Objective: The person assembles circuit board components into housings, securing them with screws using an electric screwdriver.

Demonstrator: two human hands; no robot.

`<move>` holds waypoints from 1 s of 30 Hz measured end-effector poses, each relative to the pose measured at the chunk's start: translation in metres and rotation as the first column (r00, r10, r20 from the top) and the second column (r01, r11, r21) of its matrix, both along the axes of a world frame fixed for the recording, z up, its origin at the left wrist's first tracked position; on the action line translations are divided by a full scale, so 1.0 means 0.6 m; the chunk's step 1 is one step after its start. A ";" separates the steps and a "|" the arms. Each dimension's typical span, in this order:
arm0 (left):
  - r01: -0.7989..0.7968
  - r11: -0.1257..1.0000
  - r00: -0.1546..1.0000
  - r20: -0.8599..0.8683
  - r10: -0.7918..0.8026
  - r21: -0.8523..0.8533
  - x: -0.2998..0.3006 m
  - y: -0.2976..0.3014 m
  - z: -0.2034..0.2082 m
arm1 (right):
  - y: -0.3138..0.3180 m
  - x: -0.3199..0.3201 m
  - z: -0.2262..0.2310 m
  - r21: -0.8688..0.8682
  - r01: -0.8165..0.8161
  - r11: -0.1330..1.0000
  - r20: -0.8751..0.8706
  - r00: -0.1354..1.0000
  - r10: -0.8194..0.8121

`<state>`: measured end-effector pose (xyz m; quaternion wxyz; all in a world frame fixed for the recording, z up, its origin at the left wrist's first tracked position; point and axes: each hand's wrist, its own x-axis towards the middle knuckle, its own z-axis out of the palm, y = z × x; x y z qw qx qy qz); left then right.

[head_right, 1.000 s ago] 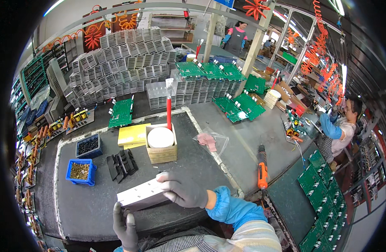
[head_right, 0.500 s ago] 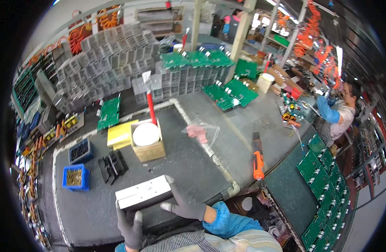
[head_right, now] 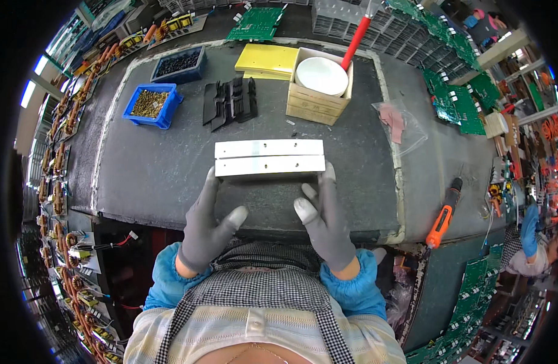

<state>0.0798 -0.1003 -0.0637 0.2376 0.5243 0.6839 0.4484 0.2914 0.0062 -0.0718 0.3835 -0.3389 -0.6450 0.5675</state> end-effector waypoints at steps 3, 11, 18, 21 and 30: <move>0.031 0.999 0.999 0.044 -0.031 -0.012 -0.014 -0.015 0.004 | 0.011 0.027 -0.012 0.138 0.025 0.990 0.182 0.982 -0.050; 0.116 0.992 0.941 0.316 -0.123 0.042 -0.033 0.049 0.001 | 0.042 0.003 -0.005 0.069 0.021 0.997 0.105 0.994 -0.028; 0.120 0.992 0.980 0.159 -0.123 0.030 -0.025 0.005 -0.025 | -0.006 0.036 0.006 0.055 -0.031 0.998 0.116 0.993 0.025; 0.100 0.994 0.976 0.192 -0.107 0.043 -0.022 0.012 -0.030 | -0.005 0.040 0.002 0.116 0.004 0.993 0.186 0.982 -0.026; 0.288 0.948 0.815 0.485 -0.316 0.132 -0.067 0.083 -0.026 | 0.052 0.026 -0.014 -0.076 0.046 0.996 0.097 0.995 -0.039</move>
